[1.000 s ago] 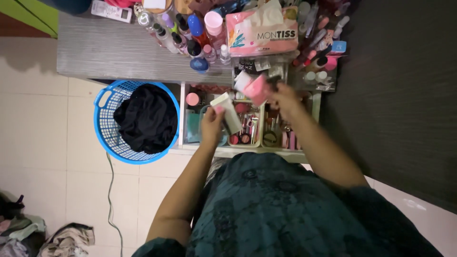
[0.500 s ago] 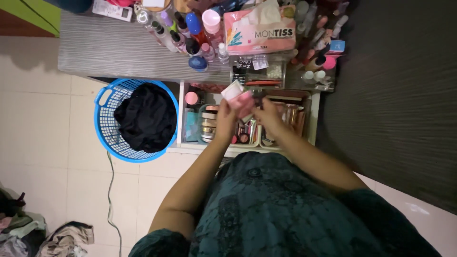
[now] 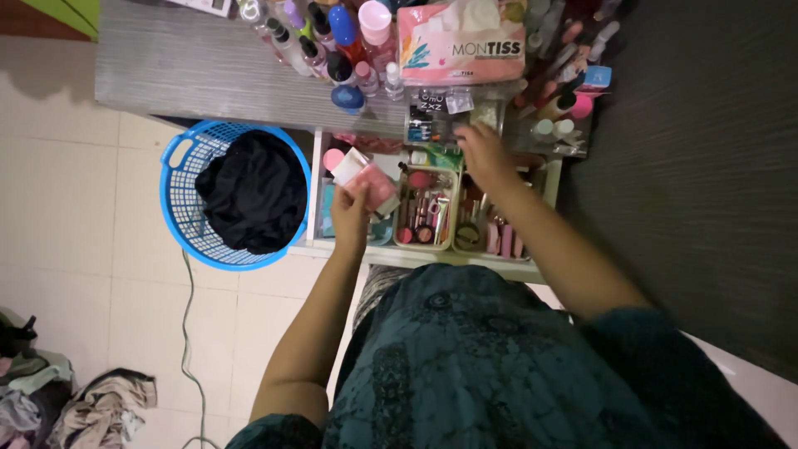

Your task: The person opens a bedroom drawer and sorts through various cosmetic and personal care items. They pick up, inspect, and reposition items such as a tissue pack, small boxes, and makeup brushes, then place them back into the drawer.

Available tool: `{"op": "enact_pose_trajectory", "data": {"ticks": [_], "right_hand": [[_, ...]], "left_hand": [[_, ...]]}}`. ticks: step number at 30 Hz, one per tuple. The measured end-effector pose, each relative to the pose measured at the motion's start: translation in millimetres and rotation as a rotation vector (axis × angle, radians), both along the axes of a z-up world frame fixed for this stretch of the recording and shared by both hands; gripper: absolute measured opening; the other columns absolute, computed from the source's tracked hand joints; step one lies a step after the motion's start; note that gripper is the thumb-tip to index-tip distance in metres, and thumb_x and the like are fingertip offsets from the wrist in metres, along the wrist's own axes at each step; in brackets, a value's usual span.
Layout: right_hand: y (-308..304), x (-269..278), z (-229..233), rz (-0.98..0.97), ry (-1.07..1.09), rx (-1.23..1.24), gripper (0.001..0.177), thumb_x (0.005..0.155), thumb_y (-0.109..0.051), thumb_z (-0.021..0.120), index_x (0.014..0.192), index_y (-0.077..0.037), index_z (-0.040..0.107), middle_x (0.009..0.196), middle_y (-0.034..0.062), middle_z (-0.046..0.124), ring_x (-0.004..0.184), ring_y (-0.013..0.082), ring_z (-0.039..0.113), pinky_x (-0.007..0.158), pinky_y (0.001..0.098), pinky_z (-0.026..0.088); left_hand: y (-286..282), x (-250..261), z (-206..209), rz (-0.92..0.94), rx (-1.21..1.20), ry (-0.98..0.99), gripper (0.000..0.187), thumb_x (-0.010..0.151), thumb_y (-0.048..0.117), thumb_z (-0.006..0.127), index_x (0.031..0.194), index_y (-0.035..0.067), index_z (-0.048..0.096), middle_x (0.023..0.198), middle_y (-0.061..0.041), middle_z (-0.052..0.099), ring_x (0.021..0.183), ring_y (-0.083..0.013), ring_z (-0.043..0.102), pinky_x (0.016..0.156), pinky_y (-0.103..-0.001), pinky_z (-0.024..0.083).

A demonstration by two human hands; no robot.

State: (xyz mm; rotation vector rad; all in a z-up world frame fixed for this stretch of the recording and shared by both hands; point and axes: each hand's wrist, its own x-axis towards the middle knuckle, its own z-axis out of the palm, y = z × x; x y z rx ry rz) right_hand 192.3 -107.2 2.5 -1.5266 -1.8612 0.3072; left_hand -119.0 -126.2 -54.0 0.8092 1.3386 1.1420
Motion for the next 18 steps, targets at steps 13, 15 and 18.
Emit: {"op": "enact_pose_trajectory", "data": {"ticks": [13, 15, 18], "right_hand": [[53, -5, -21, -0.021, -0.574, 0.491, 0.010, 0.098, -0.024, 0.062, 0.089, -0.024, 0.068, 0.080, -0.0024, 0.062, 0.084, 0.0192, 0.059, 0.073, 0.0362, 0.047], [55, -1, -18, -0.023, -0.599, 0.502, 0.011, 0.097, -0.026, 0.064, 0.086, -0.022, 0.065, 0.083, -0.0009, 0.057, 0.081, 0.0219, 0.057, 0.069, 0.0376, 0.046], [61, 8, -11, -0.051, -0.575, 0.412, 0.012, 0.097, -0.032, 0.064, 0.095, -0.020, 0.066, 0.087, 0.0004, 0.055, 0.083, 0.0246, 0.055, 0.067, 0.0394, 0.042]], "left_hand": [[-31, -28, -20, 0.042, -0.043, -0.079, 0.043, 0.098, 0.017, 0.075, 0.136, 0.009, 0.058, 0.116, -0.010, 0.071, 0.099, -0.0170, 0.068, 0.083, -0.039, 0.061], [-32, -39, -36, 0.051, -0.021, -0.088, 0.038, 0.099, 0.014, 0.073, 0.134, 0.011, 0.060, 0.116, -0.009, 0.072, 0.099, -0.0165, 0.069, 0.082, -0.041, 0.062], [-33, -39, -32, 0.070, -0.019, -0.114, 0.038, 0.099, 0.014, 0.073, 0.134, 0.012, 0.060, 0.114, -0.007, 0.072, 0.098, -0.0158, 0.071, 0.081, -0.041, 0.063]]}}
